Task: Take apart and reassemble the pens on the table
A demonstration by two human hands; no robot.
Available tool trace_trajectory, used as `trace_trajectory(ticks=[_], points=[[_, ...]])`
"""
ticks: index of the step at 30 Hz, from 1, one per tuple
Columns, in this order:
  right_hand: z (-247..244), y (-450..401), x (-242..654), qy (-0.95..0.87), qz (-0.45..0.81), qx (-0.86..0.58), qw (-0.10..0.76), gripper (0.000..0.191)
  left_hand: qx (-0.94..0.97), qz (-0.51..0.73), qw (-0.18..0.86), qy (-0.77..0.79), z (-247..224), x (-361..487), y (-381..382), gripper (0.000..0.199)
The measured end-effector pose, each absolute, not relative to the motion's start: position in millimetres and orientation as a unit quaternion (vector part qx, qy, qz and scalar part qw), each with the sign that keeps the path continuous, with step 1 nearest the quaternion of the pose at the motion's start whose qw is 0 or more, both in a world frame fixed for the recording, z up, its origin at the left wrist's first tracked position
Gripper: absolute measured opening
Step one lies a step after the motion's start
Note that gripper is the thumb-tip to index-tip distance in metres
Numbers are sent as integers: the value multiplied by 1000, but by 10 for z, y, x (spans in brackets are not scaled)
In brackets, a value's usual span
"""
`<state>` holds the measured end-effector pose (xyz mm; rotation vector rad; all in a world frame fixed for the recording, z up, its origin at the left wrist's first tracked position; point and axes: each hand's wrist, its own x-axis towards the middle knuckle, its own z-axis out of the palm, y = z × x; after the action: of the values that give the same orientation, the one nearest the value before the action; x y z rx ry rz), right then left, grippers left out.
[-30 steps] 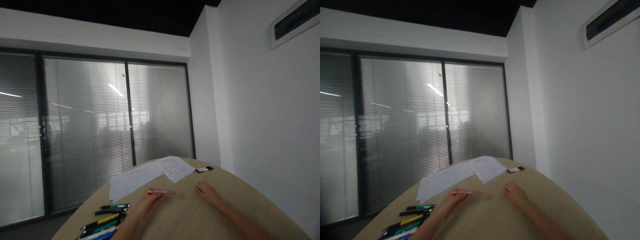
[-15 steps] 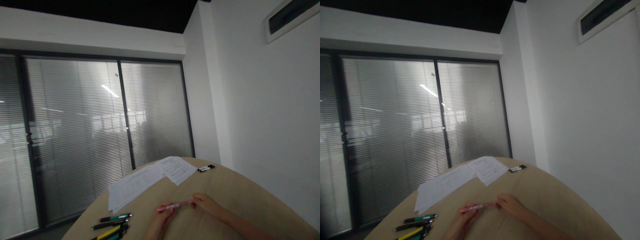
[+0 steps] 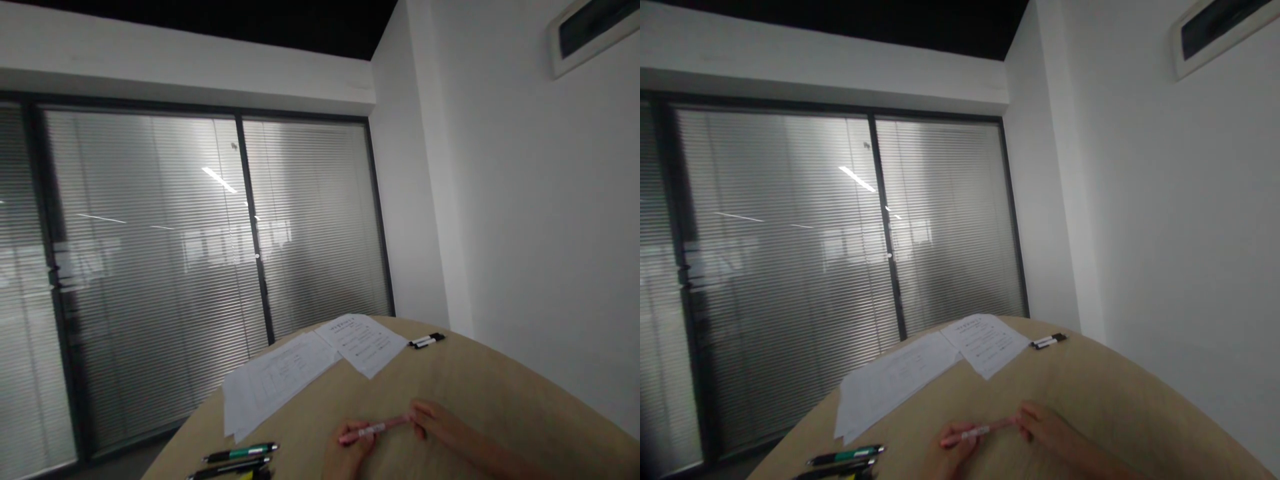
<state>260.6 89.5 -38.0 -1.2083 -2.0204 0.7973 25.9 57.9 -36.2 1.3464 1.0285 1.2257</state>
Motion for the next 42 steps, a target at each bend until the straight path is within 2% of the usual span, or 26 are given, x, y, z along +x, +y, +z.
trace_trajectory(ticks=[11,21,26,32,35,42], points=[[-287,815,2632,-736,325,-475,357,42,571,455,446,517,-284,388,546,20],[-330,863,2631,-727,316,-471,386,45,591,456,429,509,-243,383,485,21],[-403,949,2634,-721,324,-475,386,48,623,417,416,515,-143,294,478,24],[-332,921,2598,-704,306,-489,414,49,604,439,390,539,-73,217,575,34],[-299,898,2580,-705,310,-480,421,48,598,451,395,533,-60,188,597,41],[-368,989,2556,-701,328,-472,422,45,591,456,428,509,-23,128,573,42]])
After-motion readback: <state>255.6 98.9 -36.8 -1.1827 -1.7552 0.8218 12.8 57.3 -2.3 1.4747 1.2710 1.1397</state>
